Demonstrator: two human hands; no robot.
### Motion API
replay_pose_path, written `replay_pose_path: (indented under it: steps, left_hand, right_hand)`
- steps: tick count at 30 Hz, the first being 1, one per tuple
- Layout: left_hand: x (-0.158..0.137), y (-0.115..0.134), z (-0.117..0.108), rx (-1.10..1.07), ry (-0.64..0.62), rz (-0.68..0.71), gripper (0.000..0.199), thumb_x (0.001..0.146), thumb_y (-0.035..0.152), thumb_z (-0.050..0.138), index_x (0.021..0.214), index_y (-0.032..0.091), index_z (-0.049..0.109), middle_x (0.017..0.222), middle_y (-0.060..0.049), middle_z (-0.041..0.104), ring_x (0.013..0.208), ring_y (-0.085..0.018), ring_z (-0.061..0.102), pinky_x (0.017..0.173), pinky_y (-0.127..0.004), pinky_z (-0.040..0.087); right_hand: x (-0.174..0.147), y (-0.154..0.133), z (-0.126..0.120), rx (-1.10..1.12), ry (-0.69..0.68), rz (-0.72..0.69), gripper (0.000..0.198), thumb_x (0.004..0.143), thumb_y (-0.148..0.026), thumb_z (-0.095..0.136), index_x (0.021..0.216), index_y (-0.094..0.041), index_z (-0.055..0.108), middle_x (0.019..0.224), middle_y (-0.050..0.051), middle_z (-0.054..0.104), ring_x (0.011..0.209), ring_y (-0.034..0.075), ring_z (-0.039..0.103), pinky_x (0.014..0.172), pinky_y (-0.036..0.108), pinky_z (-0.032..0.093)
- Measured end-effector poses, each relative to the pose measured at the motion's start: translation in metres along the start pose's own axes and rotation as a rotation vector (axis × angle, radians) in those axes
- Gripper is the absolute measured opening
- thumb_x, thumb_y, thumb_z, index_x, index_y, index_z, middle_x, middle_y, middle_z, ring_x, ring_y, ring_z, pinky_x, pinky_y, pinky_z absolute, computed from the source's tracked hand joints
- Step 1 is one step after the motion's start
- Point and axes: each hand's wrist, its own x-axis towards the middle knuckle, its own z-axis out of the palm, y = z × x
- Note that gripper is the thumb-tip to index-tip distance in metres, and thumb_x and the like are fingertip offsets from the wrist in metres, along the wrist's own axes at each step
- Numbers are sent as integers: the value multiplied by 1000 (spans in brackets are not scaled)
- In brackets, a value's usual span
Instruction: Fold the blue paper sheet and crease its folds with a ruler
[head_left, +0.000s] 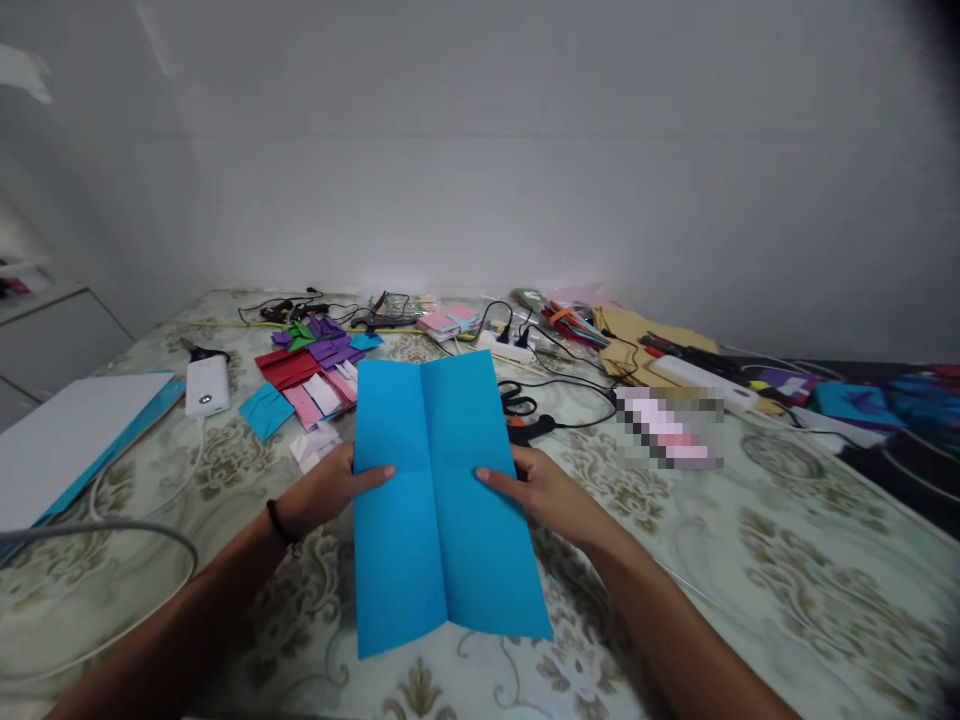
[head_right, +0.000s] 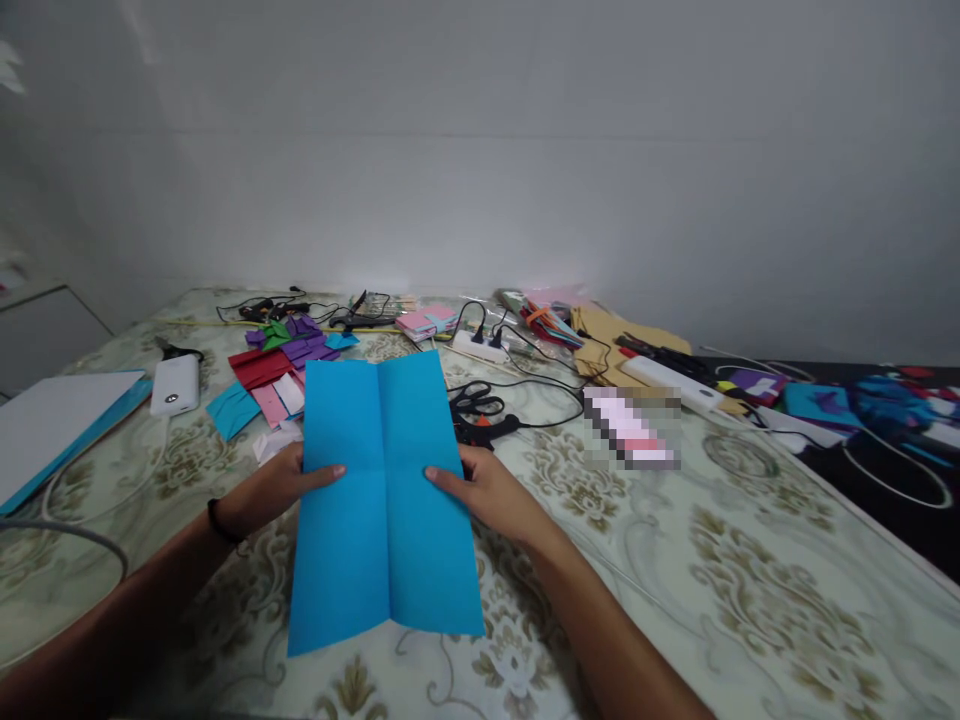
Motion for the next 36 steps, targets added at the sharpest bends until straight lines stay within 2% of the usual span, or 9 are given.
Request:
replay_pose_path:
  steps: [7,11,15,19,24,26,29,32,36]
  left_hand:
    - [-3,-1,-4,-251,-28,36,64,79,41,87,135,18,66,135,-16,70,120,-38,69,97,-50,59]
    - [-3,0,-3,-320,-55,122,45,83,37,84,123,19,75,128,-13,75,115,-36,71,98,-49,58]
    - [-5,7,-6,-307,-75,231,26,84,37,82,103,20,83,136,-13,70,127,-37,64,101,-44,55]
    - [-6,14,-10,-306,-111,243,18,90,30,71,98,20,84,139,-13,68,132,-38,60,98,-40,55]
    - [-4,12,-18,-323,-231,297,40,84,36,61,109,13,82,141,-17,65,135,-42,54,104,-48,50]
    - [-3,9,-21,-299,-208,291,45,89,45,56,109,13,82,140,-17,66,132,-41,57,104,-49,49]
    - [0,4,-24,-29,-64,225,43,94,52,59,97,17,82,128,-15,72,121,-34,64,100,-41,51]
    - [4,1,-21,191,-10,133,28,86,45,75,89,17,79,107,-10,78,107,-28,70,93,-34,53]
    - [7,-3,-11,217,-64,68,24,82,38,78,92,17,75,92,-5,78,88,-21,73,80,-28,55]
  right_hand:
    - [-1,-3,0,234,93,44,51,75,-55,86,110,-21,73,110,8,79,96,30,76,85,46,62]
    - [-3,-2,-1,332,95,47,46,75,-50,87,109,-22,74,95,6,78,84,26,74,76,38,61]
    - [-4,-1,-4,314,114,15,34,70,-46,88,90,-20,78,80,3,73,63,18,63,56,27,50]
    - [-7,-10,-7,332,78,-55,34,76,-50,73,89,-20,81,91,6,72,73,21,62,63,30,50]
    - [-7,-12,-8,390,5,-41,46,77,-57,63,95,-17,80,91,10,73,79,26,63,70,35,50]
    - [-5,-9,-7,336,-19,8,60,82,-70,55,97,-17,78,87,11,72,77,27,64,70,37,50]
    - [-1,-4,-6,60,14,37,69,90,-79,45,92,-17,75,81,9,69,73,24,62,68,35,48]
    - [3,2,-4,-212,22,-47,45,88,-63,66,87,-18,71,89,6,68,84,22,61,73,31,46]
    - [7,15,3,-318,-54,-70,33,88,-46,72,105,-18,68,84,2,65,81,19,60,71,29,45]
